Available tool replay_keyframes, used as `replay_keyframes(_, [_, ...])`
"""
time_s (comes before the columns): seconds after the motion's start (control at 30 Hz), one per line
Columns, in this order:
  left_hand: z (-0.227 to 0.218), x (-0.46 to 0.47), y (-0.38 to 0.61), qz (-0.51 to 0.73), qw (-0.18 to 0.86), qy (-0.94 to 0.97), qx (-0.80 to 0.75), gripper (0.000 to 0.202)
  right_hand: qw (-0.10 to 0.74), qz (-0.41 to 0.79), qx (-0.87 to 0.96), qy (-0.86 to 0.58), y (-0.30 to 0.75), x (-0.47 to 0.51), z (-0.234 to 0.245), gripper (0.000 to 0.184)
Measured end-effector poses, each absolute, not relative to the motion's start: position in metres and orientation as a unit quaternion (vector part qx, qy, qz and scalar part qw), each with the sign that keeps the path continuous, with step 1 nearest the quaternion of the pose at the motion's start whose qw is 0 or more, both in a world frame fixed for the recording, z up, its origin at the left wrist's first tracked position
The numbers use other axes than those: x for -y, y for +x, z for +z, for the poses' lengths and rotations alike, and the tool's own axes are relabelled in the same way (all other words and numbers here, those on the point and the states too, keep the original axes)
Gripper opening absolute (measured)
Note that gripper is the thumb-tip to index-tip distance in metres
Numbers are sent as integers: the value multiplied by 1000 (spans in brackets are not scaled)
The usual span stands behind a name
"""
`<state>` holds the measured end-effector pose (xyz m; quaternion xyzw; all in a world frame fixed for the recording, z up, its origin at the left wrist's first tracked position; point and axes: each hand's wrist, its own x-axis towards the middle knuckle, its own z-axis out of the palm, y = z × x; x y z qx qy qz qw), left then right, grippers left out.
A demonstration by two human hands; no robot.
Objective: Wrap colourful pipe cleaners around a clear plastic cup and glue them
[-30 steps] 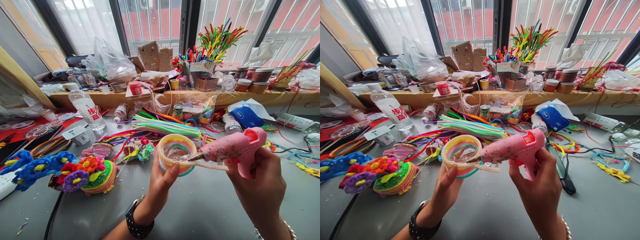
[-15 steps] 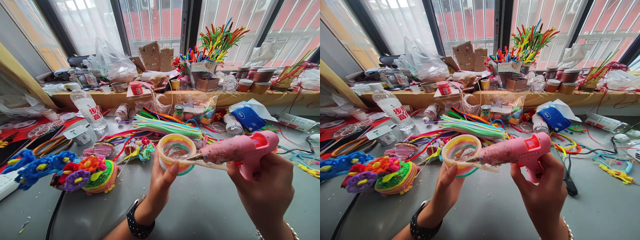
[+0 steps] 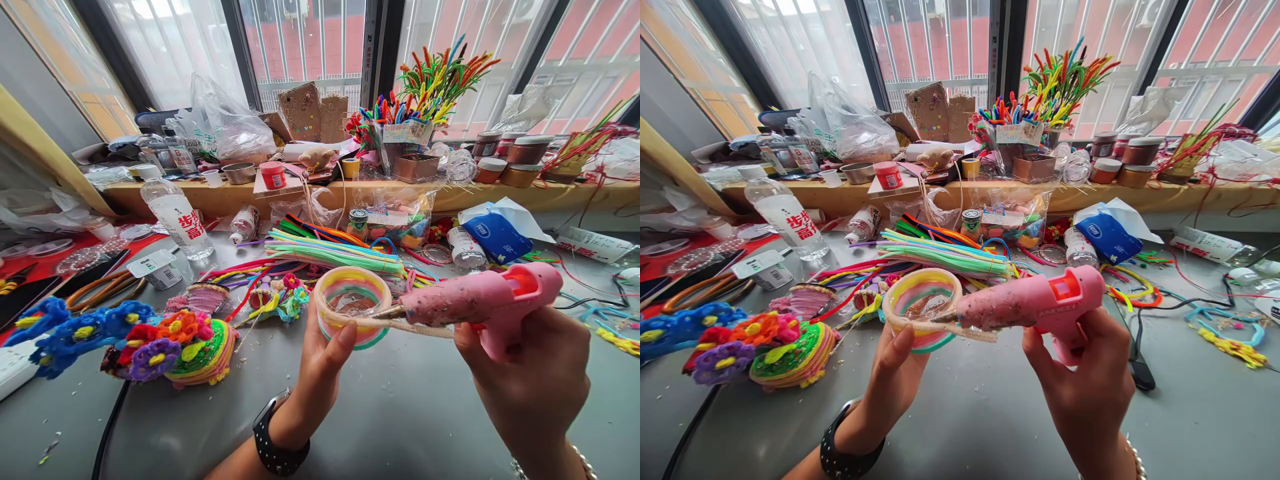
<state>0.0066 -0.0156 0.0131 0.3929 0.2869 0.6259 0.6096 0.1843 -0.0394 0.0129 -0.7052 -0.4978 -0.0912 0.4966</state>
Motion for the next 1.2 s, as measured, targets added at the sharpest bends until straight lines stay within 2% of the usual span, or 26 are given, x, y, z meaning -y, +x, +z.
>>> replay_keyframes(0.27, [14,17,7,630,607,392,-284,66,496,-92,498,-705,178,41,20,34])
replay_keyframes(0.7, [10,15,4,628,599,421,-264,67,509,-149,547,-647,183,39,20,36])
replay_keyframes(1.2, [10,16,4,631,603,407,-270,72,522,-121,529,-658,183,39,18,36])
